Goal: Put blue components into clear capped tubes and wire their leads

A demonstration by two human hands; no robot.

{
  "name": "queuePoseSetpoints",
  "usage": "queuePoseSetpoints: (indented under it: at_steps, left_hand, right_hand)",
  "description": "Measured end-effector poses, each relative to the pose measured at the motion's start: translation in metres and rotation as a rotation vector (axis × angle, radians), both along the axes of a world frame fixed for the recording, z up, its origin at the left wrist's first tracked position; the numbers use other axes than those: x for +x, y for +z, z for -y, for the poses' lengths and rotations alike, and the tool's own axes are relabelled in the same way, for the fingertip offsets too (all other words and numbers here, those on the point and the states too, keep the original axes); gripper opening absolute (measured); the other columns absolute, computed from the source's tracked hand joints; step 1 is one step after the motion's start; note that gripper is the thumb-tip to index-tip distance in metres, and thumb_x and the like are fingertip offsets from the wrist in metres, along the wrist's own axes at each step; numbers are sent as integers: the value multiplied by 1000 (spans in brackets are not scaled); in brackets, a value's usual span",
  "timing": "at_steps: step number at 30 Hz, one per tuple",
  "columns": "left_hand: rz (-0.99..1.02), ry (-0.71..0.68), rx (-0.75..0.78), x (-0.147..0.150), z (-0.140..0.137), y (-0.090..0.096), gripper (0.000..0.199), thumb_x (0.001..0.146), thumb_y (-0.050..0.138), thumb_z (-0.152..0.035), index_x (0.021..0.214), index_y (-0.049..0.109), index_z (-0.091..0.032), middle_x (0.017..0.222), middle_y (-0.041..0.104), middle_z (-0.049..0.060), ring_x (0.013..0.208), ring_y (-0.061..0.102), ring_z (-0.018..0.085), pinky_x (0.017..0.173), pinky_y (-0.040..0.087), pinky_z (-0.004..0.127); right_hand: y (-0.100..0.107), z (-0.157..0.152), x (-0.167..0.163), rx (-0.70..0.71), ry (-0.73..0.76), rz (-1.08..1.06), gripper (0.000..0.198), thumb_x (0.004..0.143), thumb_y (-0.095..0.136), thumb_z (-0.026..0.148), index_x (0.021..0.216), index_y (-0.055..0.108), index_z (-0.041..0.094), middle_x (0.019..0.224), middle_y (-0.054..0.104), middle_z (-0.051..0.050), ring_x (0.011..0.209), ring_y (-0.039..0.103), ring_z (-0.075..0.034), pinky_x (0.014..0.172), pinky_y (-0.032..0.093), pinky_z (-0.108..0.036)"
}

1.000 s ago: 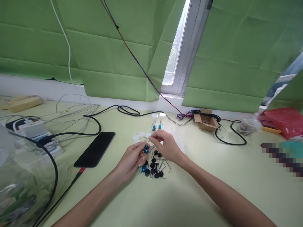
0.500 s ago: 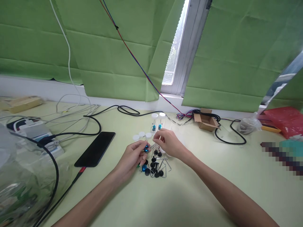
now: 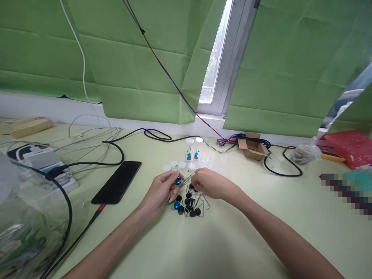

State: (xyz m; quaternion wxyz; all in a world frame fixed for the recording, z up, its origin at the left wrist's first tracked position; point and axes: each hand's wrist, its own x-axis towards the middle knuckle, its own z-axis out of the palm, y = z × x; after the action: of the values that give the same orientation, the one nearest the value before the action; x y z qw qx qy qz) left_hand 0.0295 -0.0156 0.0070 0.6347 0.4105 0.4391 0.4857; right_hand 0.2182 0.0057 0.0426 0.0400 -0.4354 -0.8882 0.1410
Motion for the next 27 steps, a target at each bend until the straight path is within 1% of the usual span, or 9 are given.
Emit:
queuePoseSetpoints:
  at_steps: [3, 6, 10, 13, 17, 21, 24, 27]
  left_hand:
    - [-4, 3, 4, 0, -1, 0, 31, 79, 73, -43, 82, 67, -13, 77, 62, 3, 41, 38, 1, 36, 26, 15]
    - [-1, 2, 6, 0, -1, 0, 32, 77, 75, -43, 81, 66, -12, 77, 63, 4, 40, 38, 1, 36, 25, 16]
    - [0, 9, -1, 1, -1, 2, 34, 74, 77, -44, 80, 66, -12, 74, 63, 3, 38, 36, 1, 36, 24, 17]
    - [-8, 5, -4, 1, 0, 3, 35, 75, 76, -46, 80, 66, -13, 74, 63, 3, 38, 36, 0, 37, 23, 17]
    - [-18, 1, -4, 1, 0, 3, 36, 76, 75, -47, 80, 66, -12, 73, 63, 3, 38, 34, 0, 37, 21, 17]
    - [-12, -6, -9, 0, 0, 2, 36, 75, 76, -47, 80, 66, -12, 74, 64, 4, 38, 33, 0, 37, 21, 17]
    - [-12, -4, -15, 0, 0, 3, 36, 75, 76, -46, 80, 66, -12, 75, 65, 4, 38, 33, 0, 37, 21, 17]
    - [-15, -2, -15, 1, 1, 3, 35, 75, 75, -46, 79, 66, -12, 74, 65, 4, 38, 34, 0, 38, 22, 17]
  right_hand:
    - [0, 3, -2, 16, 38, 98, 27, 66, 52, -8, 57, 45, 17, 61, 44, 2, 54, 32, -9, 50, 21, -25]
    - [0, 6, -5, 36, 40, 171, 27, 63, 51, -9, 57, 47, 17, 60, 45, 2, 50, 33, -9, 48, 20, -25]
    - [-1, 9, -7, 75, 34, 245, 25, 67, 52, -8, 62, 53, 16, 66, 52, 0, 52, 41, -9, 47, 24, -24]
    - [-3, 10, -9, 120, 45, 291, 24, 71, 51, -8, 65, 57, 15, 69, 56, -3, 53, 47, -11, 47, 25, -25]
    - [-5, 11, -11, 151, 65, 341, 25, 73, 51, -8, 70, 62, 14, 70, 60, -5, 54, 53, -13, 47, 25, -26]
    - [-5, 12, -13, 154, 68, 364, 26, 76, 51, -8, 74, 65, 14, 74, 64, -7, 57, 59, -15, 48, 29, -25]
    - [-4, 15, -15, 146, 44, 369, 24, 80, 51, -6, 75, 65, 14, 77, 66, -8, 60, 62, -17, 50, 32, -25]
    - [-2, 18, -17, 147, 29, 375, 24, 82, 52, -4, 75, 65, 14, 79, 67, -8, 62, 65, -18, 50, 33, -25]
